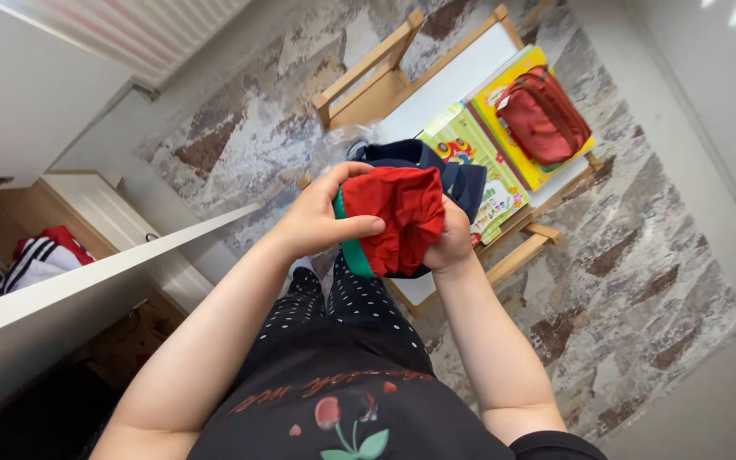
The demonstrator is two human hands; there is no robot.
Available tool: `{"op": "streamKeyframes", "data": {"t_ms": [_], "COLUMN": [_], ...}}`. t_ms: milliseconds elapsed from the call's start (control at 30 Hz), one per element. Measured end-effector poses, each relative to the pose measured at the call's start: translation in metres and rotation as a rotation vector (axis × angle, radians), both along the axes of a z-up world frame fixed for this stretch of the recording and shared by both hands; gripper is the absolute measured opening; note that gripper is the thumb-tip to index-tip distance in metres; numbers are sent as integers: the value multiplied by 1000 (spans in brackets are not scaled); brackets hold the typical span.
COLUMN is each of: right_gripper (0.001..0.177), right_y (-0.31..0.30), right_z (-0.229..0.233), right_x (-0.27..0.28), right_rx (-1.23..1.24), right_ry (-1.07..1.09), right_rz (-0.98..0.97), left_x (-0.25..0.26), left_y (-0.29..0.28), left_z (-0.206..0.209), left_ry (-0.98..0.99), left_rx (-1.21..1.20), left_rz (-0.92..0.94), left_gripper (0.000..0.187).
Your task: Organizing clothes in a wardrobe and packing items into a backpack.
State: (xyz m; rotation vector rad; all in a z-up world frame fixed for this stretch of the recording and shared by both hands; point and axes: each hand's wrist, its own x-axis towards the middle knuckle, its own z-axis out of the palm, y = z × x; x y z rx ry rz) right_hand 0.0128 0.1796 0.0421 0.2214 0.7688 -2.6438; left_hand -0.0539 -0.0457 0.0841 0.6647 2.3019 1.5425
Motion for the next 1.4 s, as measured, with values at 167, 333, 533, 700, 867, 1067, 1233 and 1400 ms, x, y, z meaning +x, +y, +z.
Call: {"op": "streamKeyframes", "data": {"t_ms": [167,333,533,700,867,1067,1233,1400], "right_gripper": [81,63,29,24,55,32,26,19], "right_y": [-10,5,50,20,-53,-37,17,40], "right_z": [69,30,-18,7,91,61,68,155], "right_x": [-23,-38,-64,-73,-85,-111,-146,-159], "right_rx": [-223,707,576,838,752,710,1335,1918], "right_ry": [27,261,34,92,522,557,657,1200], "right_rz": [-135,-200,-332,-312,54,224,92,-71], "left_x": [-18,-33,-50,-62,-60,-56,-91,-110], "left_y": [9,0,-25,-15,-4,-9,-33,-40], "left_z": [26,32,46,65,62,66,50,104], "left_ry": [-666,-345,-420,-472,-408,-17,385,757], "left_rx": [493,324,560,590,536,136,-297,-631], "left_rz": [97,162,323,379,193,272,303,263], "left_gripper": [70,69,43,44,68,57,29,19]}}
